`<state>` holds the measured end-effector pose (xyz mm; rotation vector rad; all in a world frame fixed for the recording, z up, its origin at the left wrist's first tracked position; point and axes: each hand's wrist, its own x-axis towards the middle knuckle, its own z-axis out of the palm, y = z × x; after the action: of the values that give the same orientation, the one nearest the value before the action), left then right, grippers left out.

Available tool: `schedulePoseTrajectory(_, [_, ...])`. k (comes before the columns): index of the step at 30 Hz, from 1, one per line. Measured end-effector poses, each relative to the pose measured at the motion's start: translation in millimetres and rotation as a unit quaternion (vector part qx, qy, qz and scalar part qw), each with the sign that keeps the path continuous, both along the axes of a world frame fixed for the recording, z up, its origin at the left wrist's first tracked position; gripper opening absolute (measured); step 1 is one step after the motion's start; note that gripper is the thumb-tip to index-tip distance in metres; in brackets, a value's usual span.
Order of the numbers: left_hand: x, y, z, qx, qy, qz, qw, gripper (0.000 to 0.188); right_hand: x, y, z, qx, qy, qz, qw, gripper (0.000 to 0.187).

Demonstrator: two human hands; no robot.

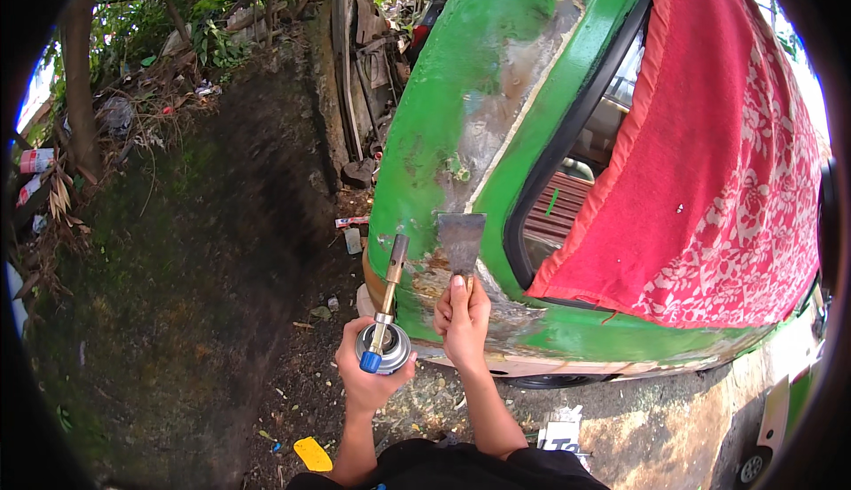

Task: The person uses a blowtorch to heat the side panel of a green vehicle and a scraper to remove softened paint and rust. The person repeatedly applies heat and scrapes the same area, gradually exposing bare metal.

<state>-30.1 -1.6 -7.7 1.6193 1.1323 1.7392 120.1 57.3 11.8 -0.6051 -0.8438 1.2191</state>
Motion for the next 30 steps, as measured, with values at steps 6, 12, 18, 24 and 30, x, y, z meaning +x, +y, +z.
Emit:
schedulePoseTrajectory(6, [5, -2, 0, -0.013, -0.007, -0.010, 1.000, 0.065, -12, -5, 10, -0.015, -0.003, -0.043, 0.999, 0.030])
schedulePoseTrajectory(12, [5, -3, 3, 0.001, 0.011, -0.001, 1.000, 0.065, -12, -11, 16, -0.029, 0.004, -0.041, 0.999, 0.031])
schedulePoseTrajectory(18, [4, -1, -1, -0.001, 0.011, -0.006, 1.000, 0.065, -8, -12, 17, -0.040, 0.008, -0.043, 0.998, 0.032])
schedulePoseTrajectory(24, [2, -1, -1, -0.012, 0.001, -0.010, 1.000, 0.065, -6, -9, 20, -0.045, -0.020, -0.059, 0.997, 0.030])
schedulePoseTrajectory(30, [-2, -1, -1, -0.012, 0.020, 0.004, 1.000, 0.065, -13, -7, 26, -0.053, -0.033, -0.079, 0.995, 0.029])
